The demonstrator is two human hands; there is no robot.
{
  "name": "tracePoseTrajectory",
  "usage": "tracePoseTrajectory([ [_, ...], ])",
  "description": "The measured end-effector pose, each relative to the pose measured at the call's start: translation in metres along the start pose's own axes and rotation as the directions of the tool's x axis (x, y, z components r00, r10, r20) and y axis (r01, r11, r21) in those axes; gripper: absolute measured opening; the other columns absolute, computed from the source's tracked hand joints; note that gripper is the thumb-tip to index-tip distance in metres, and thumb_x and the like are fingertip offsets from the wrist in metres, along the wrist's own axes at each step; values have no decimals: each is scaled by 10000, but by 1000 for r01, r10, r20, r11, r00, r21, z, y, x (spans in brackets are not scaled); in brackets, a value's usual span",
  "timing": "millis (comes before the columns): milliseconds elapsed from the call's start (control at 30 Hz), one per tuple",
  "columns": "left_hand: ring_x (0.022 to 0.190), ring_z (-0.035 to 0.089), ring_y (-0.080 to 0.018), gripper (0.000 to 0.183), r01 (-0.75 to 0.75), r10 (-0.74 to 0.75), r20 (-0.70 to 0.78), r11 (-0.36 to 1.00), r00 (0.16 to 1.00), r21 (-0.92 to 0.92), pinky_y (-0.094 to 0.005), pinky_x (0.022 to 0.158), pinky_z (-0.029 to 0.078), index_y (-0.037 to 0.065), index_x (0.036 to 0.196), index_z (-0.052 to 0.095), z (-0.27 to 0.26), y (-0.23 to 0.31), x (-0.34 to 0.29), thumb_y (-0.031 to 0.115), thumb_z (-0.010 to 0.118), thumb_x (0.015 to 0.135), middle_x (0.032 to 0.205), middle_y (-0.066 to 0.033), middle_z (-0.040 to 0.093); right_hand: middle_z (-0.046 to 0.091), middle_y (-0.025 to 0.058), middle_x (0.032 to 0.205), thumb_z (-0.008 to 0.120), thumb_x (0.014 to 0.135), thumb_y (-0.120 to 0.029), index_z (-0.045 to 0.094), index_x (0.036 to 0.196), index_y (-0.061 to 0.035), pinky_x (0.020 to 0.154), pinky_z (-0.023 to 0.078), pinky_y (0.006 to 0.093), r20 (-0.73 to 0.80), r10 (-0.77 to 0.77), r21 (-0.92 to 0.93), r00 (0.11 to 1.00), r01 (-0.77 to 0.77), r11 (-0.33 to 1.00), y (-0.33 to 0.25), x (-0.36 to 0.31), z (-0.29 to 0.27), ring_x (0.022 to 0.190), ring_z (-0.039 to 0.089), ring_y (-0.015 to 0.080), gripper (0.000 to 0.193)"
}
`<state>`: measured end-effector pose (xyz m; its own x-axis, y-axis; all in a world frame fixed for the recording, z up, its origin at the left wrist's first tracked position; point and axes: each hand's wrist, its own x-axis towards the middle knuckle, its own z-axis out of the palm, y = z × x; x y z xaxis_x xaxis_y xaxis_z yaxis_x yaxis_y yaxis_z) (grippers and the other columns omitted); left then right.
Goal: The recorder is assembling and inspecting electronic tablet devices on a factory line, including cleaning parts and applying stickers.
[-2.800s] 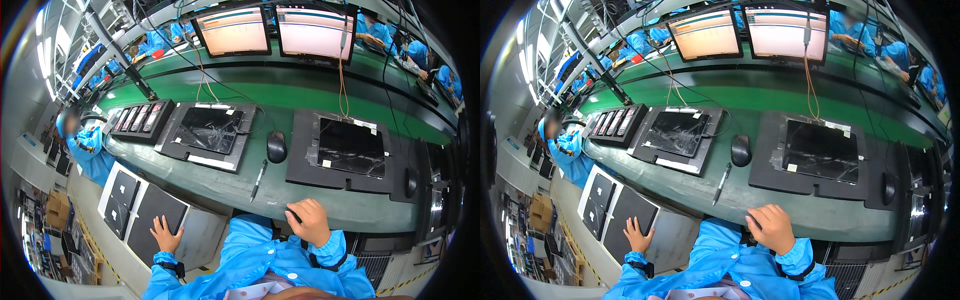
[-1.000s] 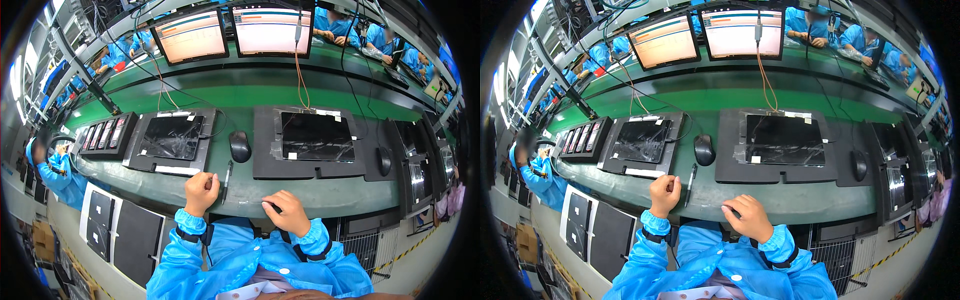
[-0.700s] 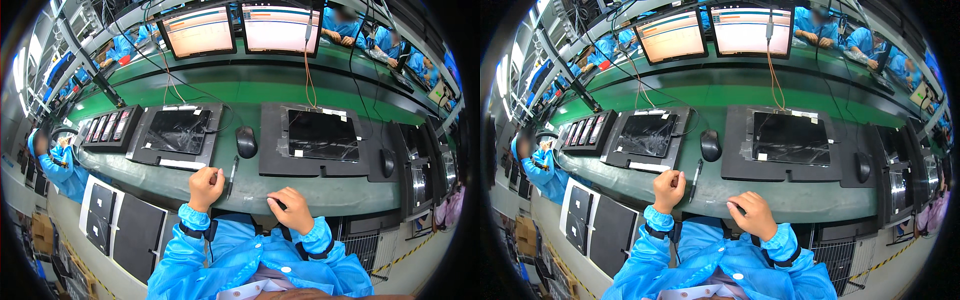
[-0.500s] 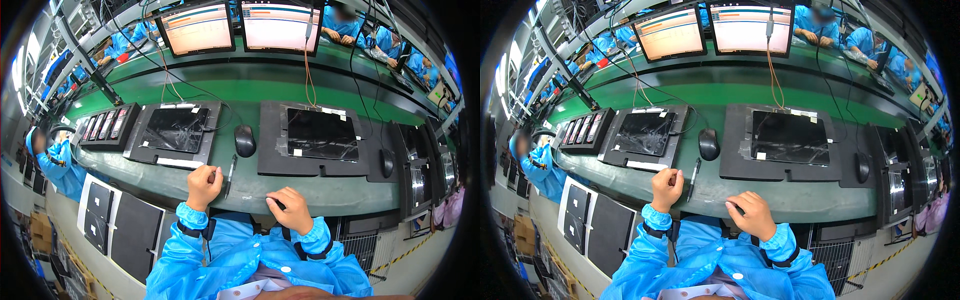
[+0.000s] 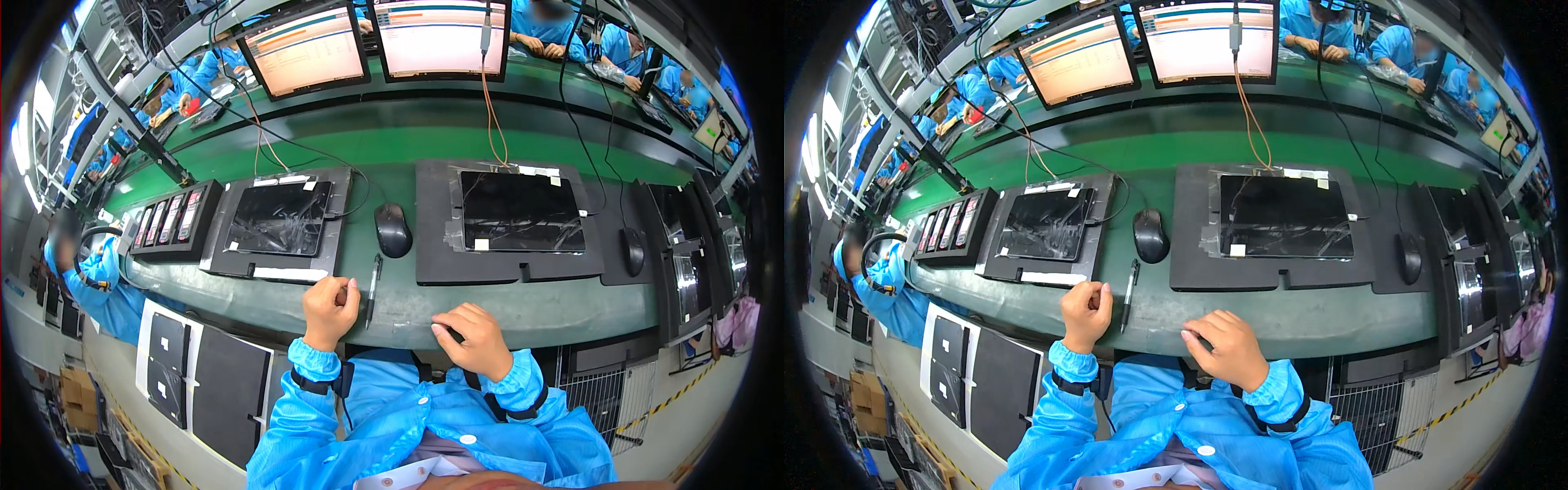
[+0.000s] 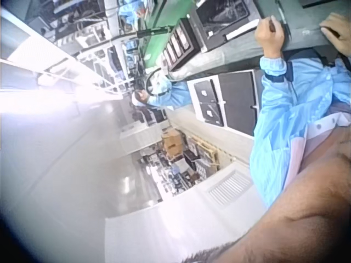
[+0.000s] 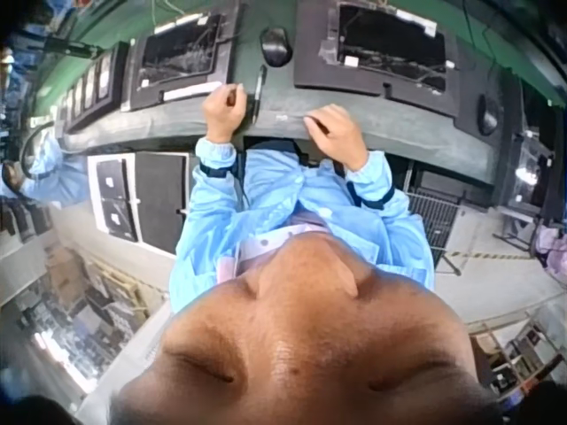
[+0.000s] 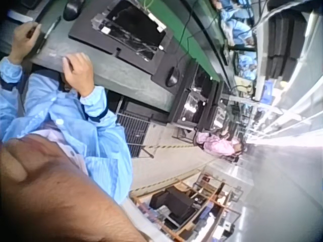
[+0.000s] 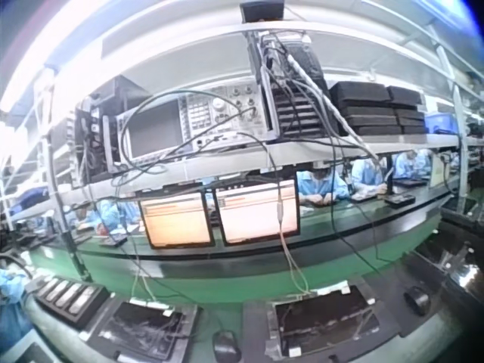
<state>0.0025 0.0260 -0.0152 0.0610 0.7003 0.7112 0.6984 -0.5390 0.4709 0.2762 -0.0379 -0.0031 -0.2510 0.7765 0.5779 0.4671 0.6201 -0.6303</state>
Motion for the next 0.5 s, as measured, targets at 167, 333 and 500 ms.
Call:
tracePoseTrajectory([
  [167,463,455,-180,134,-7,7,-23,1000,1000,-19,-325,447,333,29,793,621,-1,3,2,-22,732,848,576,-57,495,664,95,821,754,859,-110,708,984,-30,678,496,389,46,24,12,999,-24,1000,-2,-3,-1,744,632,281,155],
  [333,873,637,-299,137,-53,49,96,998,994,31,-389,749,502,19,914,662,-50,2,31,52,758,821,912,-144,633,679,103,896,774,858,-164,664,1124,-39,705,513,397,309,183,143,933,-236,961,-29,29,-30,788,646,283,314],
  [500,1520,289,-397,788,-96,-44,293,890,955,446,-571,1234,186,13,1437,534,-112,-88,71,416,824,826,1583,-229,390,681,118,961,771,863,-155,642,1171,-38,809,540,395,310,-143,-45,940,164,985,-42,135,-26,901,677,298,354],
])
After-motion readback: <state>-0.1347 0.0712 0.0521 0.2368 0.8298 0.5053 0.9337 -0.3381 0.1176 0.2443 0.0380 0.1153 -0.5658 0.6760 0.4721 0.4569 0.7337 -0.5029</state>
